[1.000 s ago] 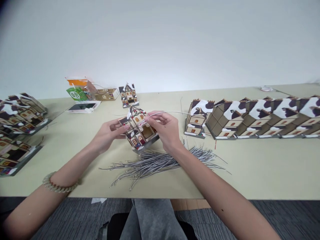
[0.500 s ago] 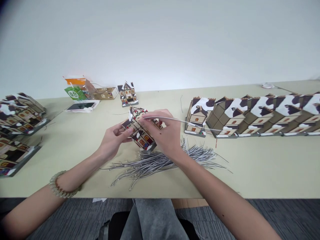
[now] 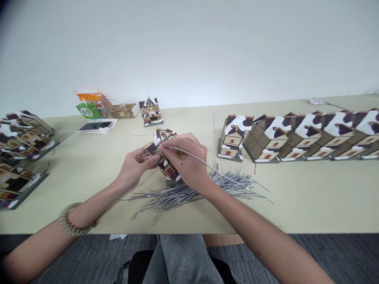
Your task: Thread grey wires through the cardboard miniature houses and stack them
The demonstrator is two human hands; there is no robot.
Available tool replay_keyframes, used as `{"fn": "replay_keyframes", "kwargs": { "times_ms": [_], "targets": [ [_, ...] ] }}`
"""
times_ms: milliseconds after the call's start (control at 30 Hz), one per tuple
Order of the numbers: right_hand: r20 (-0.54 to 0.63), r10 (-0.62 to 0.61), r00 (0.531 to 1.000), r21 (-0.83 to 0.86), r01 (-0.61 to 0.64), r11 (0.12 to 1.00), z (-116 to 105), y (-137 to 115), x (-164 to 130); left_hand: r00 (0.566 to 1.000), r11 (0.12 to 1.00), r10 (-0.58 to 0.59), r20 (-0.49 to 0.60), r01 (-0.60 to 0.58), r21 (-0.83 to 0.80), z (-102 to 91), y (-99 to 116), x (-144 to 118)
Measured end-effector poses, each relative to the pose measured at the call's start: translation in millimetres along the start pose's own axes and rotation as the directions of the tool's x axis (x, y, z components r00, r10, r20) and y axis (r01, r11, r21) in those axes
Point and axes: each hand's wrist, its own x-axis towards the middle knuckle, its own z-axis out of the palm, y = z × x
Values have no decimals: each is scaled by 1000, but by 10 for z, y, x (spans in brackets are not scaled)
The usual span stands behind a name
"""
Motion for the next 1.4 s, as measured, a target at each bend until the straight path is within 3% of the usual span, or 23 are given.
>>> {"fn": "replay_keyframes", "kwargs": {
  "times_ms": [867,1033,1300,1400],
  "targets": [
    [1,-47,999,-14,47,999,3,54,1,1000,1000,26,8,-26,14,-16,-20,-2],
    [50,-129,990,-7,130,992,5,46,6,1000,1000,21,11,-21,23,-23,-21,2],
    [175,-125,977,-24,131,991,-2,72,17,999,999,36,7,-36,18,-20,-44,6],
    [153,-125,980,-91,140,986,-2,83,28,999,999,36,10,-36,19,-19,-41,-1]
  ]
}}
